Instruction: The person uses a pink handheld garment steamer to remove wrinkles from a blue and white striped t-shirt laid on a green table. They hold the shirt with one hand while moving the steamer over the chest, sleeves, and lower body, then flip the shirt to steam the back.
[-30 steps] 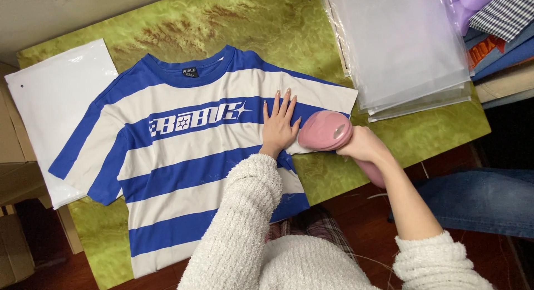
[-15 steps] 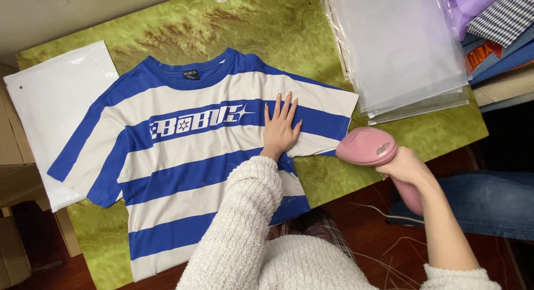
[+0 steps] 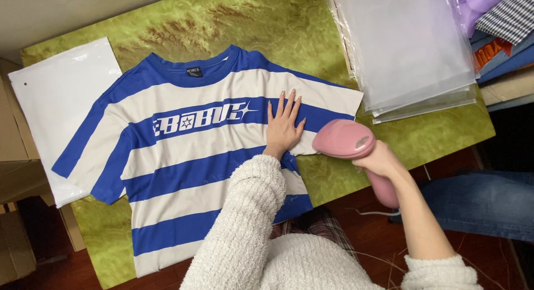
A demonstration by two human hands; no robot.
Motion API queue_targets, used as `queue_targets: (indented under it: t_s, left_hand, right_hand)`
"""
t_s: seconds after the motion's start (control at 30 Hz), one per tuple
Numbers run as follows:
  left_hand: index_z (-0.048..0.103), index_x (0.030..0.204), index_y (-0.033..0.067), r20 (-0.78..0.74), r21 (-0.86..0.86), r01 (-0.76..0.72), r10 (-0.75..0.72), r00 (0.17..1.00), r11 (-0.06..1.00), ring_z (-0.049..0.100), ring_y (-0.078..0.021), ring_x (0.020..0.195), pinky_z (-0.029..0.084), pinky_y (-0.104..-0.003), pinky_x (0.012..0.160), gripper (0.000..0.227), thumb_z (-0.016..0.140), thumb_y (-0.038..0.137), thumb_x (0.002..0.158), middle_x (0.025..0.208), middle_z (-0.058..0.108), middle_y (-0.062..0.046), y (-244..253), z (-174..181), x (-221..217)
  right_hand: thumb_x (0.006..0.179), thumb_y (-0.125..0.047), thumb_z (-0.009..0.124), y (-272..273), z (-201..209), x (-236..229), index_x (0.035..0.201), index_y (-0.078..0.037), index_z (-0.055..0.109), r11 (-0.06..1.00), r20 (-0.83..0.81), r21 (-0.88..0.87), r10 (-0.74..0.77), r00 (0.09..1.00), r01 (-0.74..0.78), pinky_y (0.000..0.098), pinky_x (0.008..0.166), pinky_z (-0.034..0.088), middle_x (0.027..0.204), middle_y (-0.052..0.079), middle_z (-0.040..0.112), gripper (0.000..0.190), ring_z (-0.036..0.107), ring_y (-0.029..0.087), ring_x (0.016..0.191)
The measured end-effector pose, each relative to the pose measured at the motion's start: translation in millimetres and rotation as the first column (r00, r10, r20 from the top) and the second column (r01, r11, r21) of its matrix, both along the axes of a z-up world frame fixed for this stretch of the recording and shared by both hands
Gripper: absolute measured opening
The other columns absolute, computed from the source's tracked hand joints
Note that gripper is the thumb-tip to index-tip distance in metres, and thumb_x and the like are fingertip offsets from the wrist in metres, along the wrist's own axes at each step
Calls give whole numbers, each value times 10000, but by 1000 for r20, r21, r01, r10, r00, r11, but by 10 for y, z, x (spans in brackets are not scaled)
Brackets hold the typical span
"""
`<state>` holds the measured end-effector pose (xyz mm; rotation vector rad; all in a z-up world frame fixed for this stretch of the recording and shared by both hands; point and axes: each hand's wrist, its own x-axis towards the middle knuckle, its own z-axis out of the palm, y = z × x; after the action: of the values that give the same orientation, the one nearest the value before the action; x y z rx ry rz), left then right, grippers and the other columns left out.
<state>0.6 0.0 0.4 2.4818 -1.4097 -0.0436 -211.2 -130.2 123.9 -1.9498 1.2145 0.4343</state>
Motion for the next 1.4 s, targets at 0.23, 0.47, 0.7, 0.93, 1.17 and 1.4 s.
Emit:
queue_targets:
  t_s: [0.23, 0.47, 0.7, 0.93, 1.17, 1.4]
  left_hand:
    - [175, 1504, 256, -17, 15, -4, 4, 1000, 1000, 22, -234, 1465, 49, -558, 1149, 621, 315, 505, 952, 1585, 105, 11, 6, 21, -12]
    - [218, 1493, 242, -109, 52, -10, 16, 994, 999, 34, -223, 1464, 28, -562, 1148, 639, 387, 494, 931, 1582, 123, 12, -54, -17, 27]
    - [367, 1417, 103, -393, -74, -190, 147, 908, 979, 150, -278, 1448, 134, -650, 1072, 665, 537, 461, 883, 1552, 209, -103, 201, 447, -410]
    - [624, 1196, 171, -890, -165, -384, 30, 455, 909, 527, -287, 1223, 415, -462, 1000, 555, 522, 590, 847, 1243, 618, -92, 832, 1206, -1645]
    - [516, 1331, 219, -984, -136, -686, -17, 177, 715, 466, -224, 1269, 367, -406, 1055, 615, 659, 432, 772, 1343, 517, -67, 1290, 1538, -2307]
    - [672, 1106, 163, -941, -6, -840, 282, 189, 543, 612, -242, 1073, 464, -403, 938, 541, 816, 372, 629, 1065, 682, -56, 1890, 1838, -2330]
  right_hand:
    - [645, -251, 833, -237, -224, -555, 1081, 65, 661, 995, 15, 2, -104, 994, 104, 478, 874, 492, 791, 215, 719, 565, 684, 346, 843]
    - [612, -89, 775, -54, -32, -565, 1046, 118, 627, 965, 217, 68, -263, 940, 254, 457, 708, 528, 781, 259, 683, 503, 671, 311, 693]
    - [685, 47, 718, 331, 211, -362, 893, 129, 580, 888, 571, 332, -459, 681, 320, 383, 559, 543, 692, 242, 618, 263, 647, 269, 538]
    - [668, -4, 776, 841, 137, -403, 945, 50, 621, 884, 635, 423, -445, 632, 197, 374, 621, 544, 772, 197, 643, 322, 673, 235, 630]
    - [665, 54, 504, 1630, 217, -706, 1274, 74, 431, 854, 758, 472, -268, 595, -218, 438, 965, 389, 1184, 196, 484, 614, 473, 229, 1063]
    - [630, 15, 580, 2109, -197, -649, 1377, 11, 335, 799, 822, 256, 117, 558, -544, 447, 1066, 323, 1343, 232, 405, 786, 390, 273, 1265]
